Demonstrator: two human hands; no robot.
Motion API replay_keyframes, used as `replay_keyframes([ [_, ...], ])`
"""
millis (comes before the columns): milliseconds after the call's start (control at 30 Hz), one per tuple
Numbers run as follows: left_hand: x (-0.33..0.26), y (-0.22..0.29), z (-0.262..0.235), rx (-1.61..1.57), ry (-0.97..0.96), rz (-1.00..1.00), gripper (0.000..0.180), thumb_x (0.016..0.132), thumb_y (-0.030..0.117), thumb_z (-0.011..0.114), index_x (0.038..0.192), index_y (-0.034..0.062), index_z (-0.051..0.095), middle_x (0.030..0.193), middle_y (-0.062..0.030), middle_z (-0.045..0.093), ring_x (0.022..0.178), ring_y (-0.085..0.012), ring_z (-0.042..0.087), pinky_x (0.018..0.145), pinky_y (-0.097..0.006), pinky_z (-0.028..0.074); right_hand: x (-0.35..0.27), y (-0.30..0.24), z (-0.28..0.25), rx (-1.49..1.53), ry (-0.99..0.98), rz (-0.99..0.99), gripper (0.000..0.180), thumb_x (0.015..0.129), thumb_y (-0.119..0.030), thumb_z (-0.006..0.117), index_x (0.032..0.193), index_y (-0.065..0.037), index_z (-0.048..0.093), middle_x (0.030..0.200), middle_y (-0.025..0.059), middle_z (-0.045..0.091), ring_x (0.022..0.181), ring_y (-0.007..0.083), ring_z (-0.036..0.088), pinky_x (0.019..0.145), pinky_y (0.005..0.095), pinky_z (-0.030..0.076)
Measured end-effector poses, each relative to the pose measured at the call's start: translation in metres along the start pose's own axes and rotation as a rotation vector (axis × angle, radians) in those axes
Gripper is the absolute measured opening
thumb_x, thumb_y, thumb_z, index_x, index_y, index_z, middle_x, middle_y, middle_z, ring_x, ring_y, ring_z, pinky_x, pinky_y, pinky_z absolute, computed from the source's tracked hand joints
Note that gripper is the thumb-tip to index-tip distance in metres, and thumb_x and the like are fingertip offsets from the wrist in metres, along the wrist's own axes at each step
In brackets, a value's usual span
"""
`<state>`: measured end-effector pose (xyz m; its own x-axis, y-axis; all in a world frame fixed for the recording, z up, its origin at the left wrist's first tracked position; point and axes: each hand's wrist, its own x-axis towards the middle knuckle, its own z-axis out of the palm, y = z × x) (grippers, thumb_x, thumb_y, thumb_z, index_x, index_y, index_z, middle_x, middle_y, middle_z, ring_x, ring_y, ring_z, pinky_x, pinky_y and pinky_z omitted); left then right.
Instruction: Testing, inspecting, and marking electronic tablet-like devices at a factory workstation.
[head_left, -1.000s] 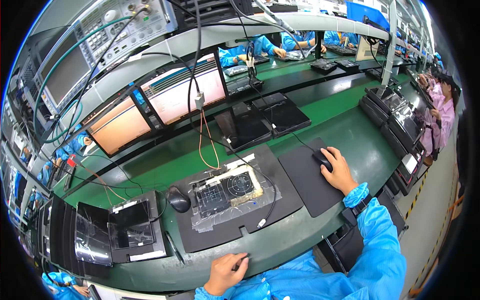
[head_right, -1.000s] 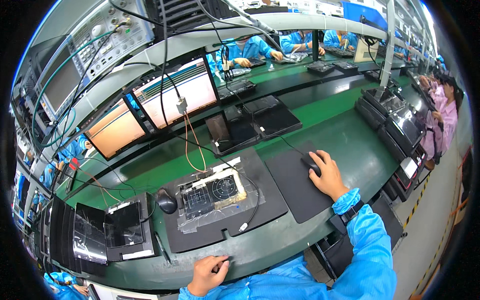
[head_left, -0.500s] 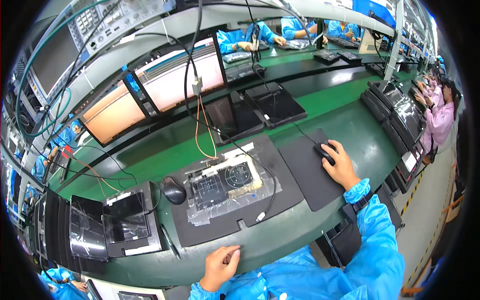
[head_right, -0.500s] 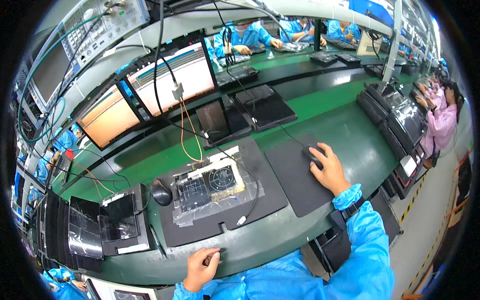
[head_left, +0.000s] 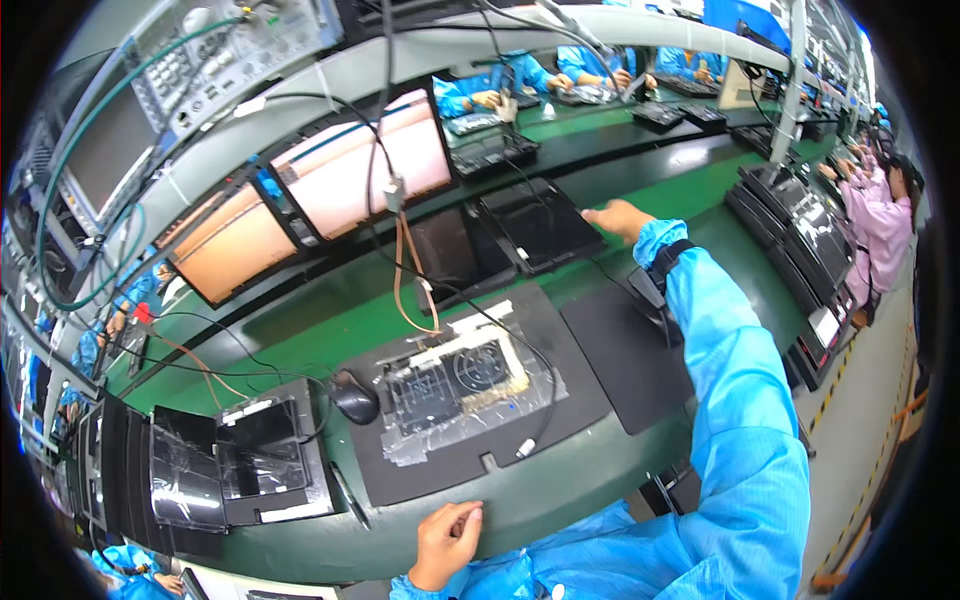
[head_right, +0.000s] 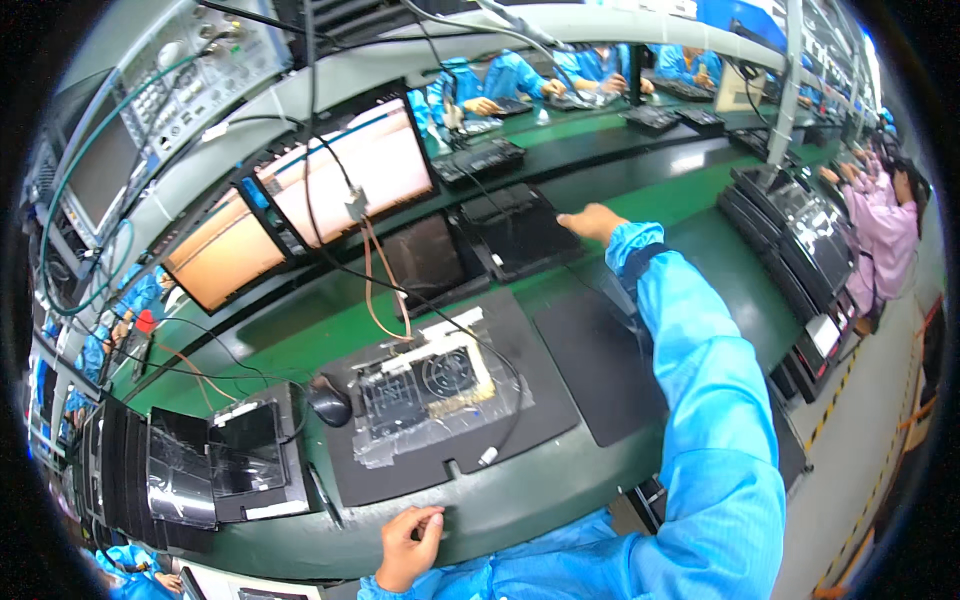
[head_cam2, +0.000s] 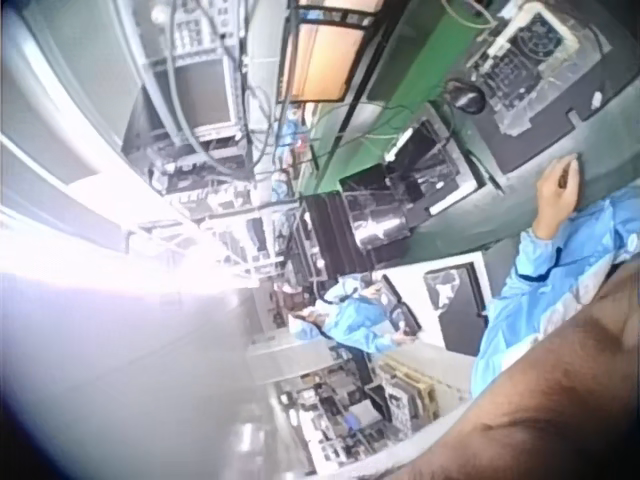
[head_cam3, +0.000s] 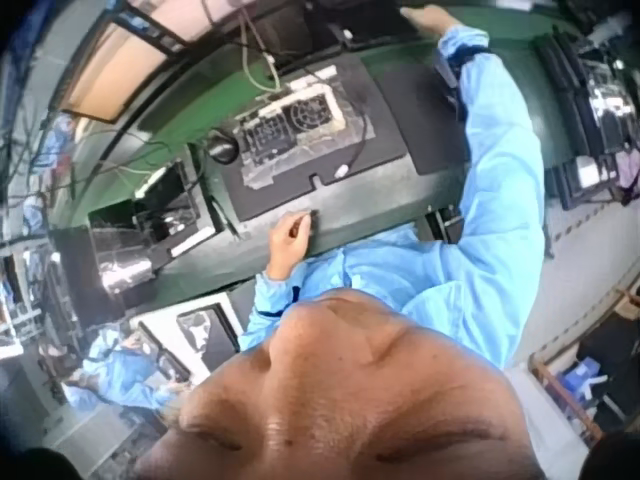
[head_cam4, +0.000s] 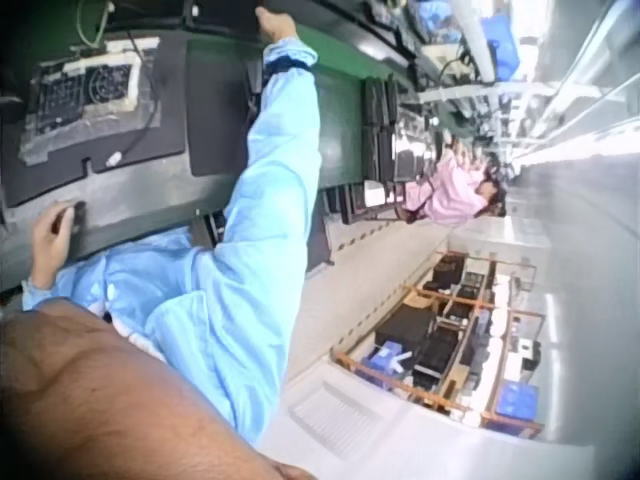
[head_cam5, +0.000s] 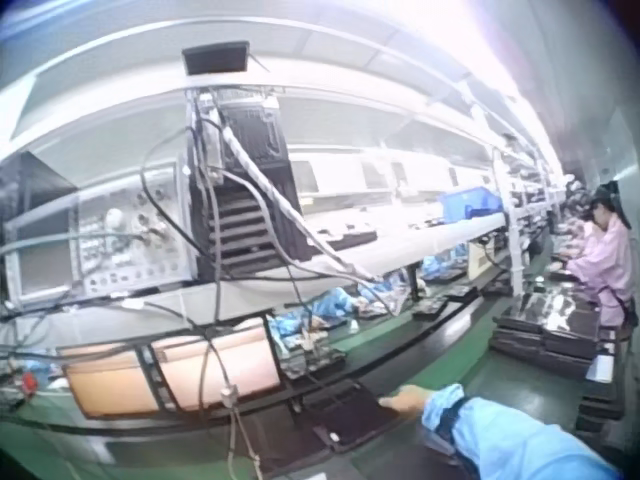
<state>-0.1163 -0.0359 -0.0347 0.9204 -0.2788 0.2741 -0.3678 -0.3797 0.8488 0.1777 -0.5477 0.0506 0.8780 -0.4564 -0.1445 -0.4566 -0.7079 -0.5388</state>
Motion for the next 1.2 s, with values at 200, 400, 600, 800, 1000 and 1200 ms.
replay_keyframes([
  [200,-0.004,-0.002,-0.006,-0.016,0.056,-0.067,0.010,0.091,0.006,0.076,0.099,0.0034,0.079,0.068,-0.0035,0.062,0.052,-0.0084,0.052,0.048,-0.026,0.040,0.046,-0.027,0.040,0.025,-0.182,0.015,0.111,0.081,-0.084,0.061,0.139,0.010,0.058,0.151,0.0290,0.051,0.143,0.0420,0.046,0.120,0.0422,0.032],
  [400,0.003,-0.001,-0.004,-0.002,-0.021,-0.152,0.010,0.091,0.007,0.076,0.100,0.0038,0.079,0.069,-0.0043,0.064,0.052,-0.0088,0.053,0.049,-0.026,0.041,0.061,-0.013,0.044,0.541,-0.340,0.168,0.069,0.080,-0.059,0.084,0.116,-0.001,0.072,0.124,0.0172,0.072,0.119,0.0278,0.064,0.106,0.0417,0.046],
  [600,0.006,0.003,0.000,-0.020,0.026,-0.137,0.009,0.091,0.006,0.075,0.100,0.0027,0.078,0.071,-0.0045,0.065,0.054,-0.0086,0.054,0.050,-0.025,0.042,0.060,0.010,0.042,1.215,-0.553,0.125,0.033,0.099,-0.031,0.072,0.111,0.000,0.069,0.102,0.0114,0.077,0.088,0.0251,0.075,0.084,0.0416,0.064],
  [800,0.002,0.001,0.000,0.015,0.020,-0.103,0.010,0.091,0.004,0.074,0.100,0.0014,0.077,0.072,-0.0045,0.065,0.057,-0.0090,0.055,0.051,-0.025,0.042,0.035,0.100,-0.008,1.297,-0.252,0.184,0.033,0.098,-0.032,0.073,0.113,-0.003,0.069,0.105,0.0109,0.075,0.092,0.0252,0.072,0.087,0.0452,0.061],
  [1000,0.001,0.001,0.002,-0.038,-0.007,-0.088,0.009,0.092,0.003,0.073,0.100,0.0001,0.076,0.074,-0.0038,0.064,0.057,-0.0071,0.053,0.051,-0.024,0.040,-0.042,0.217,-0.040,1.425,0.040,0.214,0.033,0.099,-0.032,0.072,0.114,-0.003,0.069,0.108,0.0112,0.074,0.096,0.0265,0.071,0.091,0.0453,0.059],
  [1200,0.000,-0.001,0.001,-0.042,-0.048,-0.092,0.007,0.092,0.001,0.071,0.099,-0.0012,0.075,0.074,-0.0033,0.063,0.056,-0.0060,0.050,0.051,-0.024,0.037,-0.176,0.283,-0.031,1.519,0.511,0.272,0.040,0.103,-0.029,0.066,0.123,0.005,0.065,0.121,0.0195,0.071,0.106,0.0318,0.071,0.097,0.0493,0.057],
])
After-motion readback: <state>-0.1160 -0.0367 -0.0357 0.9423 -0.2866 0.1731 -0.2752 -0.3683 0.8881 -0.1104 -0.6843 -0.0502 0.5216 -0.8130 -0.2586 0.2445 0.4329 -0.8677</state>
